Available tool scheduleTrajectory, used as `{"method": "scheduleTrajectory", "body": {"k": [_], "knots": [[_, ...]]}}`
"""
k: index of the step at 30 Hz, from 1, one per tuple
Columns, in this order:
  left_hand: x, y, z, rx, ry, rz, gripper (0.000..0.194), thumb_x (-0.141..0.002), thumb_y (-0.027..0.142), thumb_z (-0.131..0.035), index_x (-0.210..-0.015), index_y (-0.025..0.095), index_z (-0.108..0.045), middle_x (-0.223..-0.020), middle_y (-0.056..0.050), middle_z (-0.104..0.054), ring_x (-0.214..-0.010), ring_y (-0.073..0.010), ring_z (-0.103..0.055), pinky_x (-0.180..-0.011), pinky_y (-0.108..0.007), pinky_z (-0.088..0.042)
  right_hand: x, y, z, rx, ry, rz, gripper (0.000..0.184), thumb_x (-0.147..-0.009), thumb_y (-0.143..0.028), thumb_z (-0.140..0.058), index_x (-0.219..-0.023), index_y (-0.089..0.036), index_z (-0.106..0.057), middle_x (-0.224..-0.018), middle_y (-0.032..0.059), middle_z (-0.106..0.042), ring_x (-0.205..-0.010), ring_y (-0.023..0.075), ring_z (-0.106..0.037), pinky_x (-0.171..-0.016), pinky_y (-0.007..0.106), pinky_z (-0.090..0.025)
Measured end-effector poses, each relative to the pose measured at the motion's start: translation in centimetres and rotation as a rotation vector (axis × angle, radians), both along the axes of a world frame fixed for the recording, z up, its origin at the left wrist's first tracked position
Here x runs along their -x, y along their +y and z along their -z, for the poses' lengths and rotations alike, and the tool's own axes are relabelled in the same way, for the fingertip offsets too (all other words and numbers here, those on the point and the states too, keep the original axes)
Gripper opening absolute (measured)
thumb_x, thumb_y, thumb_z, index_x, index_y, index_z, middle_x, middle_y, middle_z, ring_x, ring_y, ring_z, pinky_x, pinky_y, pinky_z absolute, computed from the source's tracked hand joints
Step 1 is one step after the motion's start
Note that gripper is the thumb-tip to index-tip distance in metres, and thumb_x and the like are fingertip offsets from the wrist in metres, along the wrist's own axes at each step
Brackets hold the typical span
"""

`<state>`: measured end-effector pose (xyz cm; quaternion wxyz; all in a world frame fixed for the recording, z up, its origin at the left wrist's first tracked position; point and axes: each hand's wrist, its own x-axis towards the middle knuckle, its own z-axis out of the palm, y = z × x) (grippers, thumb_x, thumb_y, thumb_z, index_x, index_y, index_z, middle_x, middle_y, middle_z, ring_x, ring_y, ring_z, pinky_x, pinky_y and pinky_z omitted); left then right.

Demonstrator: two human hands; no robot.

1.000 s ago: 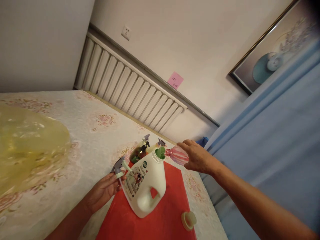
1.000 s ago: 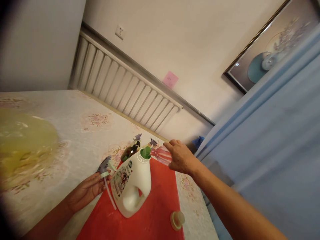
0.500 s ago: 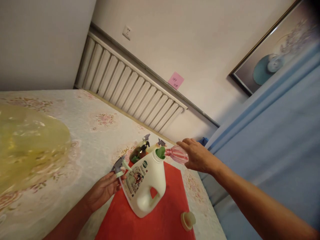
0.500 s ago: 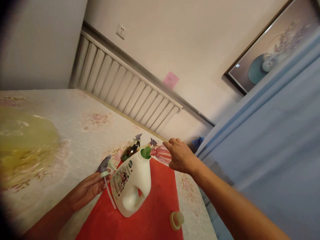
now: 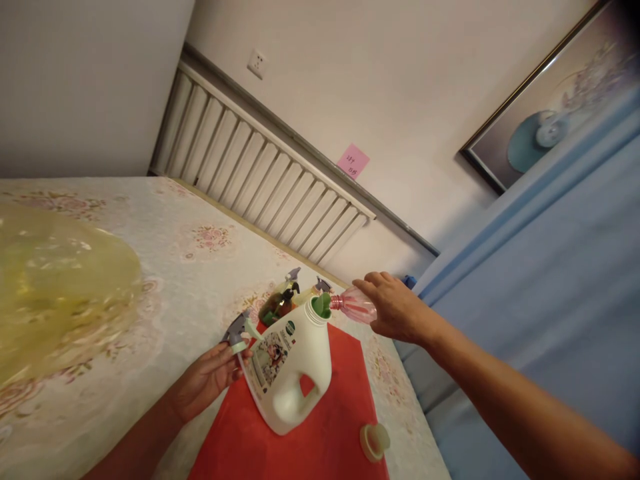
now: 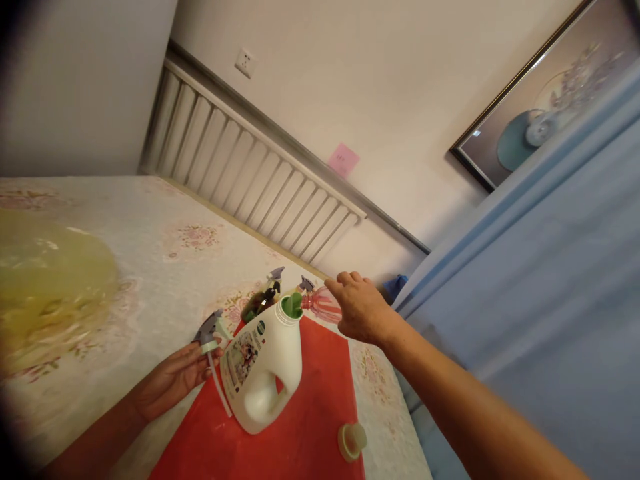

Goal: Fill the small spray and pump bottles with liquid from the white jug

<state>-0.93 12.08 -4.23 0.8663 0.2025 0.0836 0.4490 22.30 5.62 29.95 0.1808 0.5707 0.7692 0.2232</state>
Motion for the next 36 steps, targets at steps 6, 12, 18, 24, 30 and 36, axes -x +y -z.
{"method": "scheduleTrajectory", "body": {"k": [6,12,18,24,30,36], "knots": [[-0.1,0.3,0.6,0.01,0.003,0.001,0.021,-0.08,0.022,-0.073,-0.101,0.018,-0.07,-0.094,-0.007,-0.075,-0.086,-0.0168,-0.07,-0.071,-0.023,-0.057,0.4,0.0,-0.1,-0.026,-0.068,-0.021,0.064,-0.059,-0.007,-0.056,-0.123,-0.019,-0.053,-0.113,0.0126,-0.057,-0.101,0.0281,-0.05,-0.079,0.036,-0.039],[-0.1,0.4,0.7,0.008,0.002,-0.006,0.02,-0.08,0.021,-0.073,-0.1,0.017,-0.07,-0.096,-0.009,-0.075,-0.085,-0.0175,-0.07,-0.072,-0.025,-0.056,0.9,0.0,-0.2,-0.046,-0.131,-0.04,0.069,-0.058,-0.006,-0.056,-0.126,-0.019,-0.051,-0.114,0.0125,-0.057,-0.101,0.0279,-0.05,-0.078,0.036,-0.038],[-0.1,0.3,0.5,0.002,0.007,0.004,0.029,-0.08,0.023,-0.073,-0.108,0.017,-0.067,-0.097,-0.009,-0.075,-0.083,-0.016,-0.07,-0.072,-0.024,-0.056,1.3,0.1,-0.3,-0.062,-0.181,-0.079,0.068,-0.059,-0.007,-0.057,-0.126,-0.017,-0.051,-0.11,0.0122,-0.057,-0.099,0.0275,-0.049,-0.08,0.036,-0.037],[0.0,0.3,0.5,-0.004,0.0,0.006,0.026,-0.08,0.023,-0.073,-0.105,0.018,-0.069,-0.098,-0.01,-0.075,-0.083,-0.0158,-0.07,-0.071,-0.023,-0.056,1.8,0.2,-0.2,-0.072,-0.227,-0.102,0.065,-0.06,-0.008,-0.057,-0.124,-0.017,-0.052,-0.106,0.0122,-0.057,-0.097,0.0278,-0.049,-0.082,0.037,-0.036],[0.0,0.3,0.7,0.0,-0.004,0.01,0.025,-0.081,0.024,-0.072,-0.105,0.017,-0.069,-0.096,-0.009,-0.075,-0.084,-0.0161,-0.07,-0.072,-0.024,-0.056,2.5,-0.1,-0.2,-0.078,-0.267,-0.104,0.063,-0.061,-0.009,-0.058,-0.123,-0.016,-0.053,-0.107,0.0129,-0.057,-0.098,0.0286,-0.048,-0.083,0.038,-0.035],[0.0,0.2,0.5,0.015,-0.003,0.016,0.025,-0.08,0.024,-0.073,-0.104,0.017,-0.07,-0.096,-0.008,-0.075,-0.083,-0.016,-0.069,-0.073,-0.024,-0.056,3.2,-0.2,-0.3,-0.076,-0.288,-0.092,0.061,-0.061,-0.008,-0.059,-0.122,-0.016,-0.054,-0.106,0.0133,-0.057,-0.097,0.0285,-0.048,-0.082,0.038,-0.035]]}}
